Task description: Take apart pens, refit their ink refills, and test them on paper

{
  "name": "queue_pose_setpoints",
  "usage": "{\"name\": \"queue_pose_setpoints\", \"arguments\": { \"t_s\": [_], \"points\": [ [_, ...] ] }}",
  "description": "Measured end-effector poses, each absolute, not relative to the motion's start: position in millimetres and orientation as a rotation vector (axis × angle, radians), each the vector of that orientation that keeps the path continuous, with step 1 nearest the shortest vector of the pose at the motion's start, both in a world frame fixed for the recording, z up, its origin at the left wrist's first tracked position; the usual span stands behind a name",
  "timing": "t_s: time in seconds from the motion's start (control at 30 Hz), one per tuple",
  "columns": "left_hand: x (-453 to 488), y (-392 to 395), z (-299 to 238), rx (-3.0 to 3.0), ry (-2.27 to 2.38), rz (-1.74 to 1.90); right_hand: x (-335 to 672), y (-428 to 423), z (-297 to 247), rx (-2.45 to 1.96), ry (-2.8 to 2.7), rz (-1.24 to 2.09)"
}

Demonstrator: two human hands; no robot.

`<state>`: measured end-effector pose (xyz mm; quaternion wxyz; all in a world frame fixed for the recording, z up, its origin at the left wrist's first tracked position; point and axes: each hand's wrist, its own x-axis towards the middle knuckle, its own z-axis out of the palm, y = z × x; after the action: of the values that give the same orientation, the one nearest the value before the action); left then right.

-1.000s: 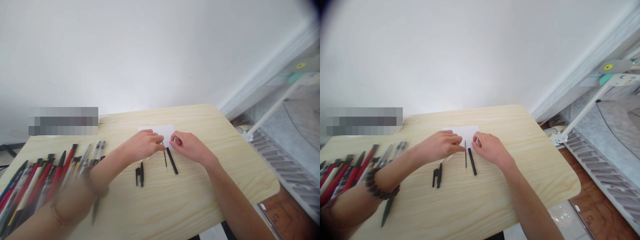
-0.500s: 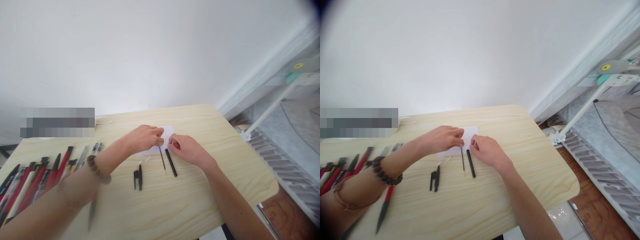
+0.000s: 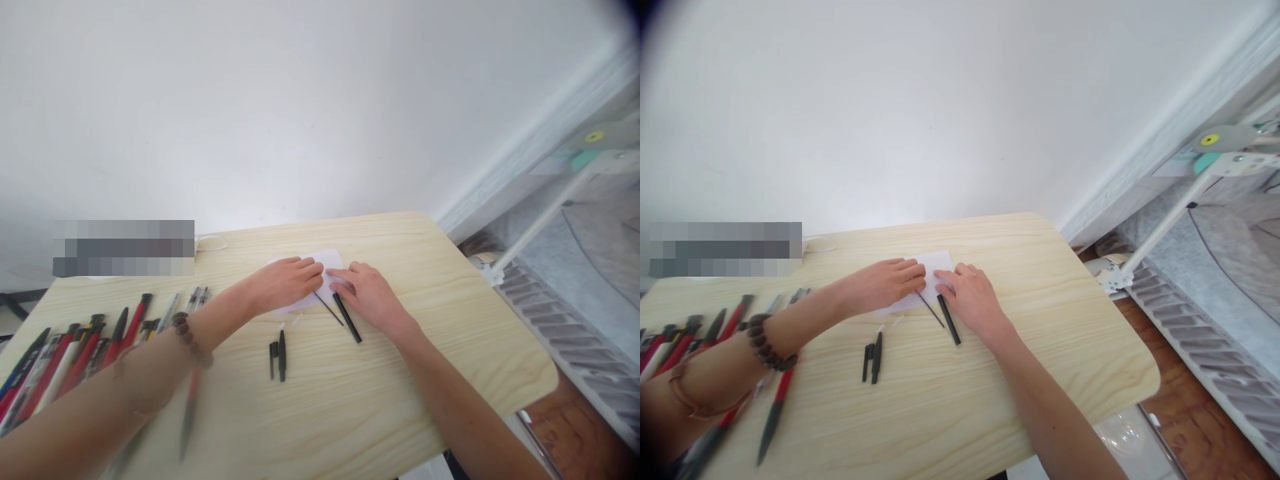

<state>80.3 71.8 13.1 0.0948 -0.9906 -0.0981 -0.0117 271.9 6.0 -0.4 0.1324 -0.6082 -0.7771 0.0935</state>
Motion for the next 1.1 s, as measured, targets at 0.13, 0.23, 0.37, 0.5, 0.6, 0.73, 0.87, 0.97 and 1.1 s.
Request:
{"name": "queue_pose_setpoints", "arguments": {
  "t_s": [0.13, 0.23, 0.37, 0.5, 0.6, 0.73, 0.87, 0.97, 1.1],
  "points": [
    [73, 72, 11, -2.934, -0.326, -0.086, 269, 9, -7, -1.756, -2.224, 0.224],
    [65, 74, 13, -2.977, -0.372, -0.082, 266, 14, -11, -1.746, -2.206, 0.196],
    [51, 78, 14, -3.093, -0.512, -0.132, 265, 19, -12, -1.713, -2.178, 0.202],
    [38, 77, 8, -3.169, -0.706, -0.189, 265, 19, -13, -1.645, -2.159, 0.258],
    [34, 76, 4, -3.2, -0.812, -0.21, 265, 17, -14, -1.626, -2.184, 0.257],
    [31, 79, 1, -3.219, -0.885, -0.222, 263, 21, -16, -1.684, -2.167, 0.206],
    [27, 83, -3, -3.212, -0.892, -0.271, 260, 26, -17, -1.717, -2.136, 0.202],
    [24, 83, -5, -3.193, -0.882, -0.355, 260, 25, -17, -1.701, -2.107, 0.225],
    [26, 77, 3, -3.161, -0.9, -0.406, 262, 19, -12, -1.605, -2.065, 0.286]
  ]
}}
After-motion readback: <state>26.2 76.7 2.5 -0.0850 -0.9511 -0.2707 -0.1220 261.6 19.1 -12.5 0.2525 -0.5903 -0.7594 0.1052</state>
